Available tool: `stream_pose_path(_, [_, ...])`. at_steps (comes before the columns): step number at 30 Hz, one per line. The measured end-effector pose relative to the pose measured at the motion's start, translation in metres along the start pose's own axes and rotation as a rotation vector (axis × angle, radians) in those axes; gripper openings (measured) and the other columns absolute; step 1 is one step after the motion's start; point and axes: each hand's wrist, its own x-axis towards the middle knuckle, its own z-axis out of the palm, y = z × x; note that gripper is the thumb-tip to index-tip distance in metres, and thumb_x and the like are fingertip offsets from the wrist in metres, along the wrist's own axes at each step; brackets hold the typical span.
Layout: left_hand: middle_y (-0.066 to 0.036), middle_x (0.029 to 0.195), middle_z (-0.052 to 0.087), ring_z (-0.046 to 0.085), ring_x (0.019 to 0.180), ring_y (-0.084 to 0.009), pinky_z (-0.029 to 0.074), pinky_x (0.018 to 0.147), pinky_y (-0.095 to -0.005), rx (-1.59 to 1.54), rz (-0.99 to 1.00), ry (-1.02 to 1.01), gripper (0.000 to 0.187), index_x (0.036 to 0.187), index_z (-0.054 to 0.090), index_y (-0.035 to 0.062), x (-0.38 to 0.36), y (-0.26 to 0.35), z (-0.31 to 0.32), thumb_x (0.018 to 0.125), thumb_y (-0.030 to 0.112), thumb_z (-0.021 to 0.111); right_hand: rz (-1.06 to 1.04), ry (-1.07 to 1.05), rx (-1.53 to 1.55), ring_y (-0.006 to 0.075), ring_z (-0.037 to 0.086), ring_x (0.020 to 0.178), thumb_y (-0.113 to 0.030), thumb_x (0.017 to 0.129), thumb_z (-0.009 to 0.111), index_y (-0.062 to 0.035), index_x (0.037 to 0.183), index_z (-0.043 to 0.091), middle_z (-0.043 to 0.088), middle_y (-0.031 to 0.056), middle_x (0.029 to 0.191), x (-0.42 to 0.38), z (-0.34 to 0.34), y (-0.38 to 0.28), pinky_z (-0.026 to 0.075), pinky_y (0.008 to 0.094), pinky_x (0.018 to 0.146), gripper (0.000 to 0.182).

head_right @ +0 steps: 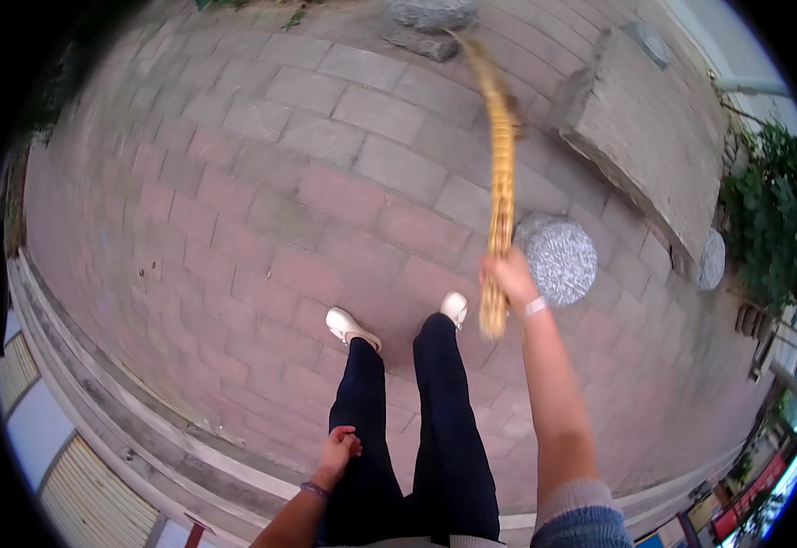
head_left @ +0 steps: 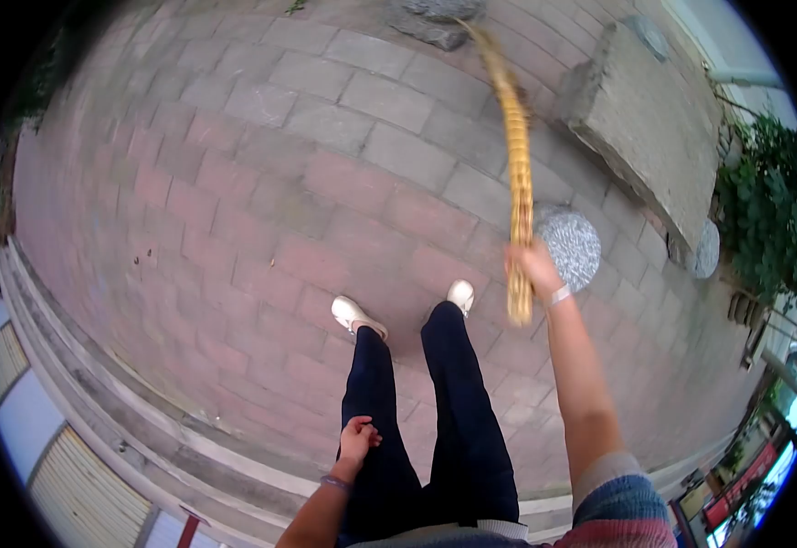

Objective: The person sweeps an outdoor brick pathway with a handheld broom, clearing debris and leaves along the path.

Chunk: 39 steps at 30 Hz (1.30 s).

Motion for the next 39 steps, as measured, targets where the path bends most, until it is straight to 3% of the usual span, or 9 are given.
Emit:
stream_pose_path(5, [-0.008,0.073,0.056,0.058,0.059,-0.0150,0.049,0.051,-0.0250,-0.034,0.076,0.001,0.023,0.106,0.048,-0.0003,0.006,-0.019,-0.010,0.083,0.002,0.048,-0.006,-0.206,0.059,0.0209,0.056,0.063,-0.012,0.073,0.060,-0.0027,0.078,0.052,0.054,0.0077,0.070,0.112,0.120,-0.019,0.047,0.0342,0.057,0.013])
stream_pose_path(8, [-0.007,0.072,0.056,0.058,0.058,-0.0142,0.048,0.050,-0.0245,-0.075,0.096,-0.006,0.023,0.105,0.048,-0.0008,0.000,-0.016,-0.014,0.082,0.001,0.048,-0.149,-0.248,-0.213,0.0187,0.056,0.060,-0.008,0.073,0.061,0.0008,0.090,0.050,0.052,0.0058,0.070,0.079,0.236,0.038,0.047,0.0329,0.053,0.022])
stream_pose_path(10, [-0.007,0.072,0.056,0.057,0.058,-0.0140,0.048,0.049,-0.0244,-0.083,0.094,-0.024,0.023,0.105,0.048,-0.0009,0.006,-0.015,-0.020,0.082,0.000,0.047,0.148,-0.530,-0.055,0.0154,0.055,0.057,-0.007,0.074,0.061,0.0024,0.094,0.047,0.052,0.0051,0.070,0.025,0.258,-0.001,0.046,0.0291,0.050,0.027])
stream_pose_path(13, [-0.007,0.073,0.056,0.057,0.058,-0.0140,0.048,0.050,-0.0244,-0.152,0.082,-0.028,0.022,0.106,0.048,-0.0009,0.006,-0.012,-0.028,0.083,0.001,0.047,0.207,-0.647,0.112,0.0135,0.057,0.058,-0.007,0.073,0.063,0.0024,0.094,0.050,0.055,0.0071,0.071,0.006,0.249,-0.049,0.048,0.0273,0.049,0.027])
stream_pose_path(20, [-0.007,0.074,0.056,0.058,0.059,-0.0141,0.048,0.050,-0.0244,-0.258,0.053,-0.075,0.021,0.106,0.048,0.0000,0.010,-0.007,-0.050,0.084,0.002,0.047,0.170,-0.239,0.162,0.0136,0.054,0.054,-0.006,0.074,0.062,-0.0024,0.101,0.042,0.051,0.0049,0.069,-0.092,0.210,0.012,0.048,0.0269,0.047,0.034])
stream_pose_path(23, [-0.007,0.074,0.056,0.057,0.058,-0.0140,0.048,0.050,-0.0244,-0.330,0.066,-0.086,0.021,0.105,0.049,0.0000,0.014,-0.012,-0.060,0.084,0.002,0.048,0.207,-0.008,0.270,0.0152,0.053,0.049,-0.007,0.076,0.061,-0.0004,0.079,0.050,0.052,0.0059,0.065,-0.132,0.220,0.039,0.048,0.0278,0.046,0.013])
stream_pose_path(29, [-0.007,0.072,0.055,0.057,0.058,-0.0136,0.048,0.050,-0.0243,-0.454,0.088,-0.123,0.022,0.105,0.048,-0.0003,0.016,-0.011,-0.085,0.084,0.001,0.046,0.557,-0.191,0.601,0.0167,0.054,0.061,-0.013,0.081,0.057,-0.0083,0.075,0.051,0.053,0.0040,0.066,-0.138,0.383,0.066,0.046,0.0299,0.061,0.009])
stream_pose_path(33, [-0.006,0.070,0.054,0.057,0.057,-0.0134,0.048,0.050,-0.0240,-0.489,0.178,-0.141,0.022,0.105,0.048,-0.0008,0.025,-0.005,-0.103,0.083,-0.001,0.045,0.494,-0.474,0.324,0.0149,0.054,0.057,-0.012,0.079,0.060,-0.0046,0.082,0.051,0.053,0.0039,0.067,-0.144,0.502,0.060,0.045,0.0280,0.052,0.012])
stream_pose_path(39, [-0.007,0.071,0.055,0.059,0.057,-0.0145,0.049,0.050,-0.0247,-0.629,0.253,-0.125,0.022,0.104,0.048,-0.0009,0.033,0.058,-0.145,0.083,-0.005,0.043,0.238,-0.657,0.130,0.0121,0.053,0.056,-0.007,0.077,0.059,-0.0001,0.092,0.049,0.054,0.0060,0.072,-0.107,0.512,-0.048,0.045,0.0248,0.049,0.020])
